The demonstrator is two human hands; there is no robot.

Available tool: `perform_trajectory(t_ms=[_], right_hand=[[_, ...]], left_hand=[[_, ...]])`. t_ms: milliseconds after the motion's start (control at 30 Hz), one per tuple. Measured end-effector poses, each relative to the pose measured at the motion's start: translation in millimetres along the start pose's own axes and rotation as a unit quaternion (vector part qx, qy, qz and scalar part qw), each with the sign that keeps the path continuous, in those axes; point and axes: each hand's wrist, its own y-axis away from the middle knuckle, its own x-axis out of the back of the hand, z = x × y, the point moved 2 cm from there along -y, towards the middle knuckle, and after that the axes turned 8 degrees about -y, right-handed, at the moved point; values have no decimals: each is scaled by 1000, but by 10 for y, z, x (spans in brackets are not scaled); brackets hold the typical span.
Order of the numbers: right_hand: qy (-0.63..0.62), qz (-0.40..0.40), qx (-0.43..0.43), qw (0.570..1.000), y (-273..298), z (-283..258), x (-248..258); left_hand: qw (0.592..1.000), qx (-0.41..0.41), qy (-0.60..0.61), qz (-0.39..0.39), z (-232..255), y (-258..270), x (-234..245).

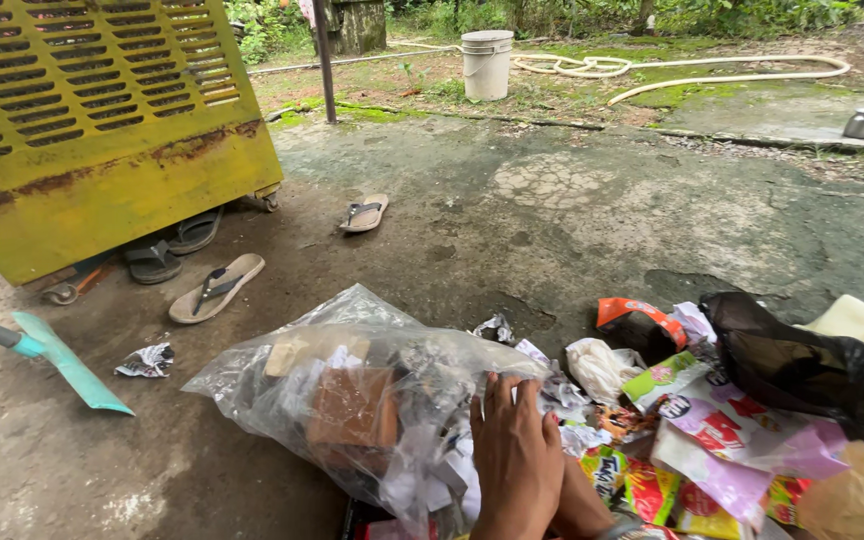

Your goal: The person sorts trash by hand, opening cardboard boxes and placing crumpled paper, plastic wrappers, and packaging into a clear plastic bag.

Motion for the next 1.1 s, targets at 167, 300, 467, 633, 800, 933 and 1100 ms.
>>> perform_trajectory(t_ms=[167,300,467,633,800,933,1100], right_hand=[[30,2,42,999,-192,22,-334],[68,9,93,993,-244,-184,-478],[125,32,162,978,-125,-636,-386],[175,56,194,964,286,-1070,56],[150,198,158,956,713,-1487,358],[128,210,125,961,991,-1734,324],[338,202,248,885,1227,-2002,293]], left_hand=[[1000,-2,0,-16,-46,-32,79],[999,-38,-1,0,-62,-66,89],[997,-39,46,-54,-73,-26,130],[995,-61,68,-47,-67,10,103],[994,-77,65,-43,48,29,-12],[992,-81,83,-46,172,50,-66],[991,-101,78,-44,327,30,-199]])
